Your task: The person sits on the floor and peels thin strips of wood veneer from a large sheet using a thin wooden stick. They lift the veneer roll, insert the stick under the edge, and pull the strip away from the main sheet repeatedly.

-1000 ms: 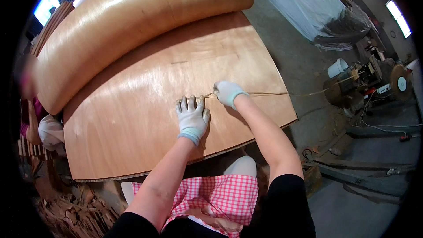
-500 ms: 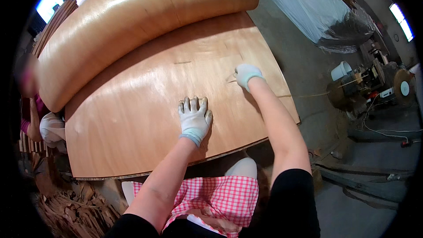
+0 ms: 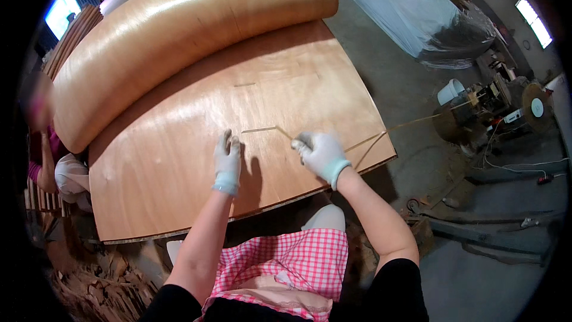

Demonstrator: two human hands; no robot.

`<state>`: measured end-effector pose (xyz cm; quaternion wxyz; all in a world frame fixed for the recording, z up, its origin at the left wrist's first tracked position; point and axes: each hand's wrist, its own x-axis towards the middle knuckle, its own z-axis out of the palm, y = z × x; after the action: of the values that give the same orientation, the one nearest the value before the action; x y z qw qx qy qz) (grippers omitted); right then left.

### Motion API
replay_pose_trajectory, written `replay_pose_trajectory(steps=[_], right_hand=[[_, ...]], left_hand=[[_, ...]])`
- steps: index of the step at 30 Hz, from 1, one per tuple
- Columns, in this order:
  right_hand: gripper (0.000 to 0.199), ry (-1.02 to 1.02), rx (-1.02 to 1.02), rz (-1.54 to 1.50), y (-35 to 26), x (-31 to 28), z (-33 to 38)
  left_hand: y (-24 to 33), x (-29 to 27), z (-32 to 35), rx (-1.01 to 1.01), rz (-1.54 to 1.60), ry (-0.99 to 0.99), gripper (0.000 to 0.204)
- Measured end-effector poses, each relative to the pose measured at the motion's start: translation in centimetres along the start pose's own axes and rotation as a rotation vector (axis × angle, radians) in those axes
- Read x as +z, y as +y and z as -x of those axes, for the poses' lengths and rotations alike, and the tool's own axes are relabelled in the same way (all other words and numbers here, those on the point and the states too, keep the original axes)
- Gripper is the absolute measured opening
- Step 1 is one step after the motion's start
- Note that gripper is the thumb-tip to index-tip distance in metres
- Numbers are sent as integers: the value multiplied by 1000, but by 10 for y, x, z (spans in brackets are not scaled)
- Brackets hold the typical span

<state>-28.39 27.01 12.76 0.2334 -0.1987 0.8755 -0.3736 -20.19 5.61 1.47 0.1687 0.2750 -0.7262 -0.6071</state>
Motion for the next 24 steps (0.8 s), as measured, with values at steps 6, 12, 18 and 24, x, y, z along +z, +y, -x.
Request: replay_pose_trajectory(steps=[6,12,18,24], right_hand=[[27,-60,-285,194,-28,72,41],[29,-199,-235,204,-55,114,67],[30,-180,-249,321,-65,127,80],[34,-314,-296,265,-91,159,89]], left_hand=[[1,-35,110,-278,616,-344,38],[8,-58,138,-355,857,-7,29],[7,-91,154,-416,826,47,24],[0,-129,164,-411,988,221,19]])
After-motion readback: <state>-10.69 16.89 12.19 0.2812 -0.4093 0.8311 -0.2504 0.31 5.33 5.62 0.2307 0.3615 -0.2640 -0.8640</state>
